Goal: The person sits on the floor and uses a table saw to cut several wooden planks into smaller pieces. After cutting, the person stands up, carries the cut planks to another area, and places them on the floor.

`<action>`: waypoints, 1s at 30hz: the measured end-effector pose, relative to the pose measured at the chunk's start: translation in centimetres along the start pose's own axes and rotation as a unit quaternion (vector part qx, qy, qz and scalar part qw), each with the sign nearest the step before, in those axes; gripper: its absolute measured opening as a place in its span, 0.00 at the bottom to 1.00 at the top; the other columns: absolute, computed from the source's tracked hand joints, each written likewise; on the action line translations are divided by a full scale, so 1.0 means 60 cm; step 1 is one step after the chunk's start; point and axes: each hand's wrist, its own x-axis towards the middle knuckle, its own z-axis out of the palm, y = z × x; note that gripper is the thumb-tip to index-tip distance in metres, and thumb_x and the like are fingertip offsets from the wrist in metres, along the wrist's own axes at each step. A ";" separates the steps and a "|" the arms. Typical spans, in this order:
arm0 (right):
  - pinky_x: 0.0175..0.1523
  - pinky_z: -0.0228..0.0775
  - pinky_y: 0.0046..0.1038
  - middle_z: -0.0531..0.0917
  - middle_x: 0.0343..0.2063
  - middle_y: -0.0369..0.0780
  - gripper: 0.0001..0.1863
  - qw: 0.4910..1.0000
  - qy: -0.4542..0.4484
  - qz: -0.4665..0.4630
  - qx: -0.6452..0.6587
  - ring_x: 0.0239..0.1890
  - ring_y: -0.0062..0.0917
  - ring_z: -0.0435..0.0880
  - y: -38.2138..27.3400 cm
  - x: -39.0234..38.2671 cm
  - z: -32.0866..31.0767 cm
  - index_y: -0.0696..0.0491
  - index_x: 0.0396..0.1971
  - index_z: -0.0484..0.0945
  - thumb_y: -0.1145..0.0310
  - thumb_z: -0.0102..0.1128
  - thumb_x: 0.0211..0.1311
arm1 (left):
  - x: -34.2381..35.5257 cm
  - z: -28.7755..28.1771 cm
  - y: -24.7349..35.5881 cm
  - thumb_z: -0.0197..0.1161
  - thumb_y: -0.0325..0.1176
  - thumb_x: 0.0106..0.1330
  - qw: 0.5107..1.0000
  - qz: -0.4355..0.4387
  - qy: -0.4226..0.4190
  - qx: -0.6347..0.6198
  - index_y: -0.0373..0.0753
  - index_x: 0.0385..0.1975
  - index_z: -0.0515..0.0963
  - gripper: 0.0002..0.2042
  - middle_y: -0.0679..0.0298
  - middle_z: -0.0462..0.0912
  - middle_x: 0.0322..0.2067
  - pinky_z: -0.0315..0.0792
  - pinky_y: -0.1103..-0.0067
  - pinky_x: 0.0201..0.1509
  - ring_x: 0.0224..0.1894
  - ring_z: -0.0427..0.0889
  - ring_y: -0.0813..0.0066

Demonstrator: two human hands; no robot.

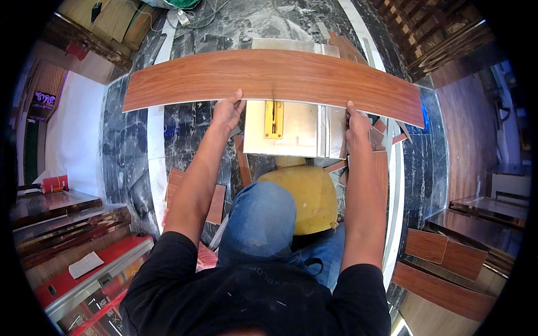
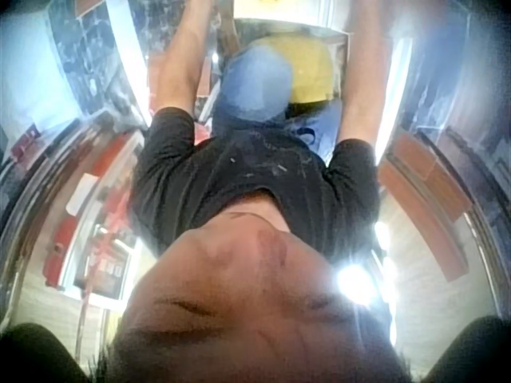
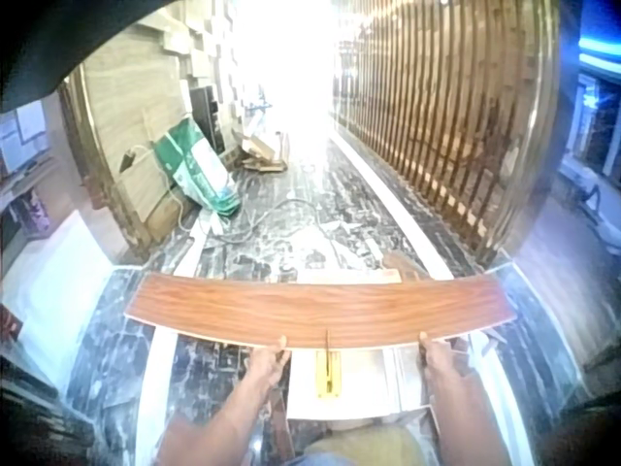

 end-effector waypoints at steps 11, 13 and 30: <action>0.40 0.71 0.26 0.82 0.36 0.35 0.17 1.000 -0.023 0.019 0.009 0.33 0.22 0.78 0.018 0.001 -0.034 0.58 0.47 0.77 0.63 0.65 0.64 | -0.031 -0.003 -0.008 0.62 0.26 0.67 1.000 -0.006 0.008 0.015 0.37 0.53 0.71 0.16 0.63 0.78 0.49 0.74 0.75 0.59 0.51 0.79 0.71; 0.40 0.70 0.25 0.82 0.35 0.35 0.17 1.000 -0.019 0.010 0.006 0.32 0.21 0.77 0.014 -0.016 -0.031 0.58 0.46 0.77 0.63 0.65 0.64 | -0.039 -0.005 -0.007 0.62 0.26 0.67 1.000 -0.001 0.004 0.016 0.37 0.53 0.70 0.16 0.64 0.79 0.48 0.73 0.76 0.59 0.51 0.79 0.72; 0.32 0.64 0.22 0.77 0.25 0.32 0.12 1.000 -0.008 0.014 0.003 0.25 0.17 0.70 0.024 -0.045 -0.058 0.57 0.33 0.77 0.64 0.68 0.61 | -0.082 -0.016 -0.018 0.62 0.26 0.67 1.000 -0.003 0.009 0.014 0.35 0.55 0.70 0.17 0.61 0.78 0.50 0.72 0.72 0.62 0.54 0.78 0.69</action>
